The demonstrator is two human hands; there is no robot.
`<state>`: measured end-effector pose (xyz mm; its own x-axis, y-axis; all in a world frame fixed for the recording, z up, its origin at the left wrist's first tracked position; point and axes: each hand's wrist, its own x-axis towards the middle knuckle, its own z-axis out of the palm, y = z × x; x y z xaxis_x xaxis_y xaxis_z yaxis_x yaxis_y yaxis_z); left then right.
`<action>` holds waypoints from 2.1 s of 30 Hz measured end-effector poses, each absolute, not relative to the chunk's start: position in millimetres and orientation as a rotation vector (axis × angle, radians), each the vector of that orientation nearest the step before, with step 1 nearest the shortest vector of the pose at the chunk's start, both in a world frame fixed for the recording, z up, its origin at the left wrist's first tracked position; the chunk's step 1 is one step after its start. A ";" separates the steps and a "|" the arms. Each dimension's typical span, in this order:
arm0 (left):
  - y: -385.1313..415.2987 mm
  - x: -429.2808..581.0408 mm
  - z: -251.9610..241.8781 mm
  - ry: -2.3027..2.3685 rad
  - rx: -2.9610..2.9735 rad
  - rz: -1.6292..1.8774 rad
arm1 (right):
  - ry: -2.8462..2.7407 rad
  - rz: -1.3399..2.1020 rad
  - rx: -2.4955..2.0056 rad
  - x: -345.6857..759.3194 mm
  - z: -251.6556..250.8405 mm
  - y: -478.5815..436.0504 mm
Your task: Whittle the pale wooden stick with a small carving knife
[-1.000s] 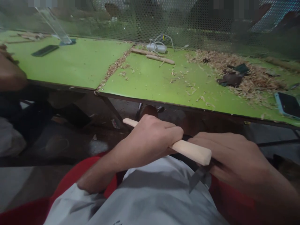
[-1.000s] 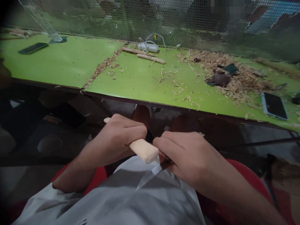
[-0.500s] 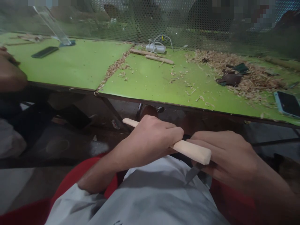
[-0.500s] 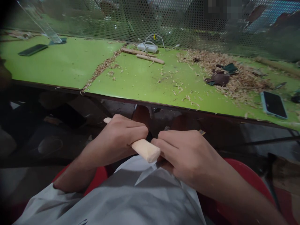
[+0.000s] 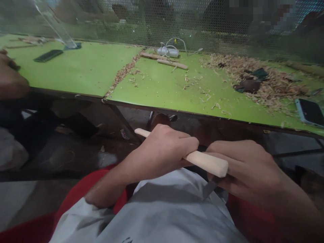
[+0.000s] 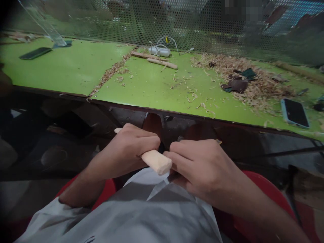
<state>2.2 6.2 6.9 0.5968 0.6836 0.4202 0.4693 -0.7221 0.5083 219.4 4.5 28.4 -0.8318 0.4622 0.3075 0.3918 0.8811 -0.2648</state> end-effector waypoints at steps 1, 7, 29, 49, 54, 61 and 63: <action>6.1 2.3 7.2 0.931 2.481 0.869 | -2.685 0.273 -0.632 219.0 29.0 4.6; 5.6 2.9 7.8 0.937 2.487 0.889 | -2.689 0.279 -0.627 220.2 30.2 3.8; 7.5 3.3 7.0 0.879 2.434 0.882 | -2.682 0.283 -0.629 220.9 31.3 1.1; 2.2 -1.7 -1.3 0.685 2.151 1.092 | -2.359 0.919 -0.899 238.4 31.5 6.8; 1.3 -1.0 -2.6 0.750 2.160 1.169 | -2.344 0.965 -0.850 237.3 29.9 6.8; 2.6 -1.7 0.8 0.802 2.247 1.220 | -2.342 0.867 -0.759 228.2 25.6 9.9; 2.1 -1.9 -1.0 0.818 2.253 1.230 | -2.351 0.861 -0.731 226.7 25.3 10.3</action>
